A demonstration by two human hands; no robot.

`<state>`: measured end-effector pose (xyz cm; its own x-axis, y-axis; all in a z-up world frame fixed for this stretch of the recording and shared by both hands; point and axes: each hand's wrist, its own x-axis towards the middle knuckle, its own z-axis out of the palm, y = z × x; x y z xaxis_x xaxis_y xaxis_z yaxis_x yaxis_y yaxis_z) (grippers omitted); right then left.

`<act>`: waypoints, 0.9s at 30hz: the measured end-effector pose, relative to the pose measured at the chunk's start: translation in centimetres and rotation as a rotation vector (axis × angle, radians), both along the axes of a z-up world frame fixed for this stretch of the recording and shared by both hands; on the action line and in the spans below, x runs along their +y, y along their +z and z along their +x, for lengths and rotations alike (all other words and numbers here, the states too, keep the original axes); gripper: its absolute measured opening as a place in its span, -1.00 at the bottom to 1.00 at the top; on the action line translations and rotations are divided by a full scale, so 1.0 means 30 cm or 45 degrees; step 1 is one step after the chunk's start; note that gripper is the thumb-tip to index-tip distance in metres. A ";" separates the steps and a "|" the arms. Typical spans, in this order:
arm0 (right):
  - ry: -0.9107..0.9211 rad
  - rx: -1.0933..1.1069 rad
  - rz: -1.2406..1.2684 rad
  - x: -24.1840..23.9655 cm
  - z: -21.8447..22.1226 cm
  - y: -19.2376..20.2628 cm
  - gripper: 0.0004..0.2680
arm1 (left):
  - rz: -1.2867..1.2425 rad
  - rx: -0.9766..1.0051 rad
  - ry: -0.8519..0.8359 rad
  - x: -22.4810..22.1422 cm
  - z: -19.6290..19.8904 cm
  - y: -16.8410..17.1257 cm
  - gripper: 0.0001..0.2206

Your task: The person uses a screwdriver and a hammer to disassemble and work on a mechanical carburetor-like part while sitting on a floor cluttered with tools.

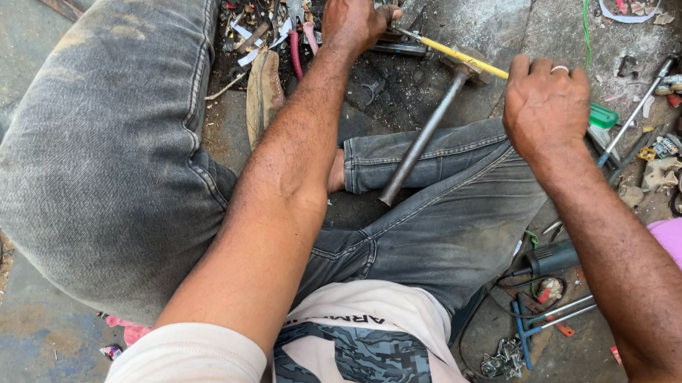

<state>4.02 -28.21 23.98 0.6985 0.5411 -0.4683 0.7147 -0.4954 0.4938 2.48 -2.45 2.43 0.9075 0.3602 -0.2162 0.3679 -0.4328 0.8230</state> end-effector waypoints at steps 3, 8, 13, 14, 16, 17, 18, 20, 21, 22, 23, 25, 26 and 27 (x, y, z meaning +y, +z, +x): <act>0.020 0.023 0.122 -0.026 0.028 -0.024 -0.88 | -0.069 0.108 0.002 -0.003 0.002 0.000 -0.51; -0.161 0.173 0.336 -0.047 0.053 -0.074 -0.92 | -0.044 0.103 0.022 -0.005 0.007 0.010 -0.48; -0.067 0.013 0.503 -0.029 0.059 -0.109 -0.93 | -0.081 0.179 0.012 0.000 0.001 0.030 -0.53; -0.043 -0.030 0.459 -0.016 0.059 -0.116 -0.90 | -0.075 0.168 0.022 -0.005 0.000 0.032 -0.52; -0.007 -0.044 0.438 -0.004 0.062 -0.108 -0.88 | -0.069 0.163 0.025 0.000 0.000 0.025 -0.52; 0.010 -0.045 0.425 -0.001 0.060 -0.104 -0.83 | -0.072 0.169 0.010 0.002 0.005 0.017 -0.54; 0.026 -0.032 0.362 0.004 0.060 -0.101 -0.91 | -0.074 0.175 -0.005 0.002 0.006 0.009 -0.55; 0.050 -0.018 0.235 0.012 0.063 -0.095 -0.81 | -0.078 0.160 0.021 -0.003 0.006 0.001 -0.50; 0.105 -0.056 0.258 0.012 0.061 -0.095 -0.85 | -0.081 0.153 0.035 -0.005 0.006 -0.002 -0.48; 0.161 -0.094 0.282 0.009 0.058 -0.095 -0.89 | -0.068 0.139 0.038 -0.009 0.005 -0.002 -0.48; 0.218 -0.133 0.307 0.009 0.056 -0.099 -0.93 | -0.053 0.123 0.044 -0.010 0.006 0.001 -0.48; 0.183 -0.118 0.362 0.009 0.041 -0.110 -0.99 | -0.054 0.142 0.034 -0.006 0.002 0.009 -0.49; 0.164 -0.110 0.388 0.008 0.035 -0.112 -0.97 | -0.070 0.175 0.019 -0.004 0.001 0.014 -0.51; 0.153 -0.115 0.364 0.015 0.035 -0.114 -0.95 | -0.086 0.206 0.002 -0.003 0.002 0.020 -0.53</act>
